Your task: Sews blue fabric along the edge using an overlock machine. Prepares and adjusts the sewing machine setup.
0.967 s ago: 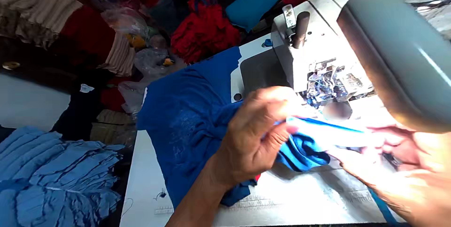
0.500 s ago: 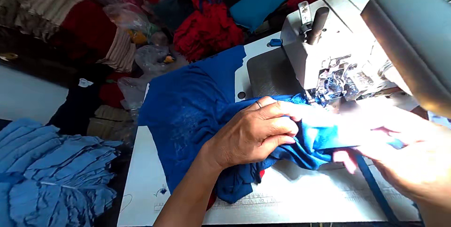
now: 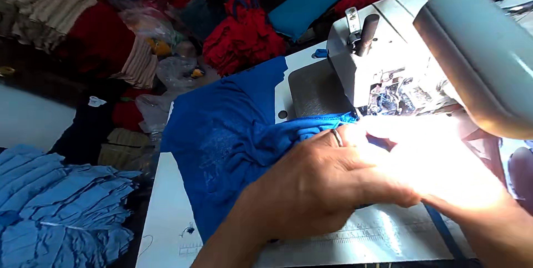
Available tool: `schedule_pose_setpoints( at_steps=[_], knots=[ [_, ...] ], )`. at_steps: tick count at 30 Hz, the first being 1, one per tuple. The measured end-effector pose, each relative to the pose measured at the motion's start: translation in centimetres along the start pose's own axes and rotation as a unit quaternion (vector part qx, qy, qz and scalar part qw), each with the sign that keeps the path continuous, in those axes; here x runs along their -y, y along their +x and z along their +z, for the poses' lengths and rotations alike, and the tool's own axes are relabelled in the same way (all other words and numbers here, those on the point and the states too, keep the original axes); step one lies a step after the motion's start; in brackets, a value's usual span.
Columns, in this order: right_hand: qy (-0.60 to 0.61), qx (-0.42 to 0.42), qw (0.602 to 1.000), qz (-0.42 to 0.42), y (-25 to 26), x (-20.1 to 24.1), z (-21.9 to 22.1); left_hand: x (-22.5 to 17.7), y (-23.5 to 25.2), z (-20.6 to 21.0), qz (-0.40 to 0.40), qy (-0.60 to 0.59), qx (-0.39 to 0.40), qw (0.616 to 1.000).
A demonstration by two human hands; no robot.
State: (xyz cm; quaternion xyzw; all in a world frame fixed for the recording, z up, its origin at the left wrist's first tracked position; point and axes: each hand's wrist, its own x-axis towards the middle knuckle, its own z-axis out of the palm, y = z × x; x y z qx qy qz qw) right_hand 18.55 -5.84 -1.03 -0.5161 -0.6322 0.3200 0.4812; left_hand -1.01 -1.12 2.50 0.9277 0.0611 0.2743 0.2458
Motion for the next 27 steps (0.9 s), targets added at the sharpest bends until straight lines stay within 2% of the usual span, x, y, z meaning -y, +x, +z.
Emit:
schedule_pose_setpoints(
  at_steps=[2,4,7,9,10,12,13,15,18,20,22,24,27],
  knots=[
    [0.095,0.043,0.993,0.061,0.0,0.2,-0.1,-0.3,-0.5,2.0,-0.004,0.034,-0.06,0.998],
    [0.086,0.058,0.993,0.053,0.5,0.0,-0.3,-0.3,-0.9,3.3,0.005,0.024,-0.113,0.993],
    [0.079,0.047,0.992,0.085,0.9,1.5,-0.6,-0.5,-1.2,4.0,0.013,0.068,-0.162,0.984],
    [0.14,0.097,0.983,0.066,1.2,1.5,-0.8,-0.6,-1.0,4.0,0.017,0.072,-0.166,0.983],
    [0.201,0.147,0.967,0.057,1.4,0.8,-1.1,-0.6,-1.0,4.1,0.015,0.074,-0.162,0.984],
    [0.332,0.279,0.897,0.081,2.1,-1.4,-2.1,-0.5,-1.2,4.6,0.009,0.067,-0.167,0.984],
    [0.356,0.322,0.872,0.092,2.5,-2.1,-2.6,-0.3,-1.4,5.0,0.003,0.066,-0.176,0.982],
    [0.327,0.363,0.867,0.095,2.6,-2.8,-3.2,-0.1,-1.9,5.4,-0.007,0.081,-0.192,0.978],
    [0.244,0.345,0.901,0.098,2.2,-2.6,-2.7,-0.3,-2.1,5.3,-0.004,0.104,-0.198,0.975],
    [0.249,0.26,0.929,0.085,2.1,-1.2,-1.6,-0.6,-1.6,5.5,0.004,0.124,-0.203,0.971],
    [0.296,0.227,0.924,0.081,2.1,-0.4,-1.0,-0.8,-1.5,6.0,-0.014,0.122,-0.22,0.968],
    [0.319,0.234,0.914,0.086,1.4,-0.9,-1.5,-0.8,-3.2,7.2,-0.107,0.185,-0.233,0.949],
    [0.228,0.231,0.942,0.087,-0.8,-2.1,-2.3,1.0,-8.8,8.8,-0.275,0.234,-0.222,0.906]
  ],
)
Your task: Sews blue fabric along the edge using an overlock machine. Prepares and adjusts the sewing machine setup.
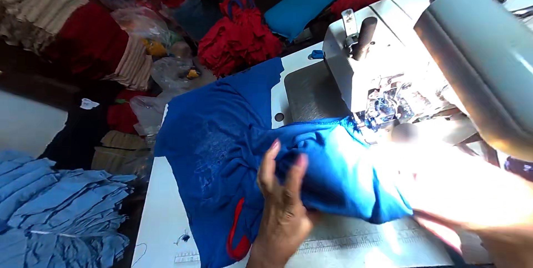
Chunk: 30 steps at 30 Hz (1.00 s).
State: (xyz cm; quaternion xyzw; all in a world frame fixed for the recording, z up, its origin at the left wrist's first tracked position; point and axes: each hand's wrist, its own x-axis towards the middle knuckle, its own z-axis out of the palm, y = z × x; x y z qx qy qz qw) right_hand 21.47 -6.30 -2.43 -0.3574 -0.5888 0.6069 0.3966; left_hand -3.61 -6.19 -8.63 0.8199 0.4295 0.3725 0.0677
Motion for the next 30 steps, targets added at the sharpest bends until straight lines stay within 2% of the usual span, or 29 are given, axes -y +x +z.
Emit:
schedule_pose_setpoints(
  at_steps=[3,6,8,11,13,15,18,23,26,28,30],
  knots=[
    [-0.087,-0.029,0.994,0.064,-1.8,-0.8,1.4,4.1,-2.4,-2.0,-0.037,0.021,0.014,0.999],
    [-0.121,-0.084,0.989,-0.021,-3.3,-1.9,2.6,6.0,0.1,-8.5,-0.034,0.135,0.081,0.987],
    [-0.155,-0.13,0.977,-0.07,-3.7,-3.1,3.2,5.4,2.4,-10.3,-0.001,0.147,0.15,0.978],
    [-0.179,-0.152,0.969,-0.078,-4.1,-3.4,4.0,0.6,5.2,-7.6,0.083,-0.004,0.194,0.977],
    [-0.211,-0.153,0.96,-0.102,-4.6,-3.1,4.1,-1.9,6.4,-4.4,0.177,-0.085,0.221,0.955],
    [-0.261,-0.145,0.942,-0.152,-4.9,-2.8,3.6,-2.1,7.8,-2.2,0.247,-0.085,0.22,0.94],
    [-0.273,-0.149,0.933,-0.18,-5.5,-3.1,3.2,-1.5,8.9,-1.3,0.285,-0.118,0.22,0.925],
    [-0.22,-0.217,0.937,-0.164,-5.6,-3.8,4.5,-3.0,8.9,-1.6,0.241,-0.074,0.214,0.944],
    [-0.231,-0.32,0.907,-0.15,-5.6,-4.6,4.4,-3.3,8.8,-2.1,0.222,-0.025,0.213,0.951],
    [-0.25,-0.387,0.88,-0.117,-5.6,-4.8,3.5,-3.2,8.2,-1.9,0.212,-0.007,0.2,0.957],
    [-0.248,-0.388,0.886,-0.056,-5.6,-5.0,3.0,-3.4,7.3,-1.3,0.189,-0.013,0.162,0.968]
  ],
)
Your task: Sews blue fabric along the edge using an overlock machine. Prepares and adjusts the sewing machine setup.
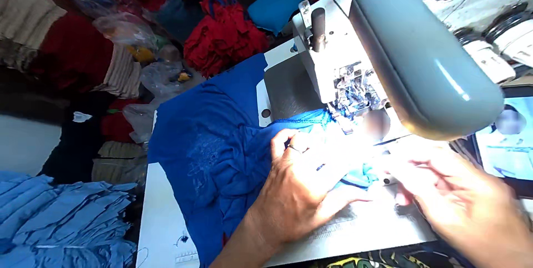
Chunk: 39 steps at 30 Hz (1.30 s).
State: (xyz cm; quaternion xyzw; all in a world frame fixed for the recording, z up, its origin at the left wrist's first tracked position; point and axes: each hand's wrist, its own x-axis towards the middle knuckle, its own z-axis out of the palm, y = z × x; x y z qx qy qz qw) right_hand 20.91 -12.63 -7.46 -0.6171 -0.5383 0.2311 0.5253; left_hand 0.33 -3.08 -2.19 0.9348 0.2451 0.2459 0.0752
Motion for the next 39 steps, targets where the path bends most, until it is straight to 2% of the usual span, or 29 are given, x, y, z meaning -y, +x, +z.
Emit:
schedule_pose_setpoints(
  at_steps=[3,5,11,14,17,19,21,24,28,33,39],
  knots=[
    [0.095,0.08,0.987,0.102,0.1,0.0,0.8,-1.3,-0.4,1.2,-0.042,0.018,-0.071,0.996],
    [0.182,0.085,0.97,0.135,0.0,0.0,1.3,-2.1,-0.6,1.9,-0.072,0.048,-0.106,0.991],
    [0.219,0.047,0.969,0.105,-0.3,-0.1,1.9,-3.6,-0.2,2.9,-0.129,0.113,-0.095,0.981],
    [0.204,0.008,0.974,0.095,-0.4,0.5,1.7,-3.3,0.1,2.5,-0.137,0.031,-0.117,0.983],
    [0.16,-0.035,0.986,0.038,-0.6,0.9,1.7,-1.7,0.7,0.9,-0.158,-0.055,-0.153,0.974],
    [0.152,-0.052,0.987,0.015,-0.4,0.6,2.0,-1.3,1.1,0.3,-0.134,-0.069,-0.145,0.978],
    [0.13,-0.054,0.99,0.009,-0.3,0.2,2.2,-1.6,1.0,0.8,-0.089,-0.055,-0.117,0.988],
    [0.121,-0.04,0.991,0.041,-0.5,0.3,2.0,-2.7,0.0,2.1,-0.066,0.007,-0.073,0.995],
    [0.172,-0.002,0.983,0.071,-0.5,0.8,1.4,-3.8,-0.4,2.5,-0.095,0.047,-0.066,0.992],
    [0.15,-0.008,0.989,0.008,-0.4,0.5,1.6,-3.5,-0.2,2.2,-0.137,-0.011,-0.075,0.988],
    [0.167,-0.018,0.986,-0.002,-0.1,0.1,2.2,-3.3,0.7,1.4,-0.174,-0.019,-0.08,0.981]
  ],
)
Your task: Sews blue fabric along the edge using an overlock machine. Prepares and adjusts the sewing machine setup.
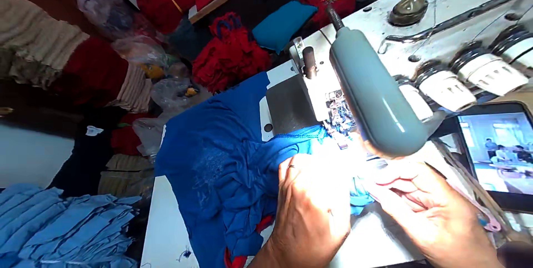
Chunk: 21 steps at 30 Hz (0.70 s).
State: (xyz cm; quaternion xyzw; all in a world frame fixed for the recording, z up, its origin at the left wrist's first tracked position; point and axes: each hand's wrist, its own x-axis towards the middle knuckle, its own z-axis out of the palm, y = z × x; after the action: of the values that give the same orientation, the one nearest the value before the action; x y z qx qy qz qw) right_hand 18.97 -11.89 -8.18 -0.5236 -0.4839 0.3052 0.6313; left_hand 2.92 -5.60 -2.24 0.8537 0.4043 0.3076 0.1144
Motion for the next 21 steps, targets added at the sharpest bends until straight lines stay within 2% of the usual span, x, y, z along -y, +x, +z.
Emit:
schedule_pose_setpoints(
  at_steps=[3,6,8,11,14,16,21],
  knots=[
    [-0.011,-0.007,1.0,-0.021,0.1,-0.1,0.3,0.0,1.1,-0.1,-0.035,-0.002,-0.016,0.999],
    [-0.042,-0.017,0.998,-0.032,0.3,0.0,0.8,0.6,1.9,0.7,-0.024,-0.037,-0.035,0.998],
    [-0.074,-0.014,0.997,-0.029,0.5,0.0,0.9,0.9,1.9,0.8,-0.025,-0.085,-0.029,0.996],
    [-0.06,0.024,0.998,-0.017,0.6,-0.1,0.4,1.4,0.9,0.4,-0.03,-0.103,-0.001,0.994],
    [-0.052,0.036,0.998,-0.007,0.3,-0.3,0.2,1.7,0.3,0.1,-0.008,-0.101,-0.001,0.995],
    [-0.046,0.021,0.999,-0.012,-0.1,-0.3,0.3,1.7,0.3,0.5,0.014,-0.1,-0.031,0.994],
    [0.0,0.011,1.0,-0.012,-0.8,-0.2,-0.1,1.7,0.1,1.0,0.133,-0.041,-0.032,0.99]
  ],
)
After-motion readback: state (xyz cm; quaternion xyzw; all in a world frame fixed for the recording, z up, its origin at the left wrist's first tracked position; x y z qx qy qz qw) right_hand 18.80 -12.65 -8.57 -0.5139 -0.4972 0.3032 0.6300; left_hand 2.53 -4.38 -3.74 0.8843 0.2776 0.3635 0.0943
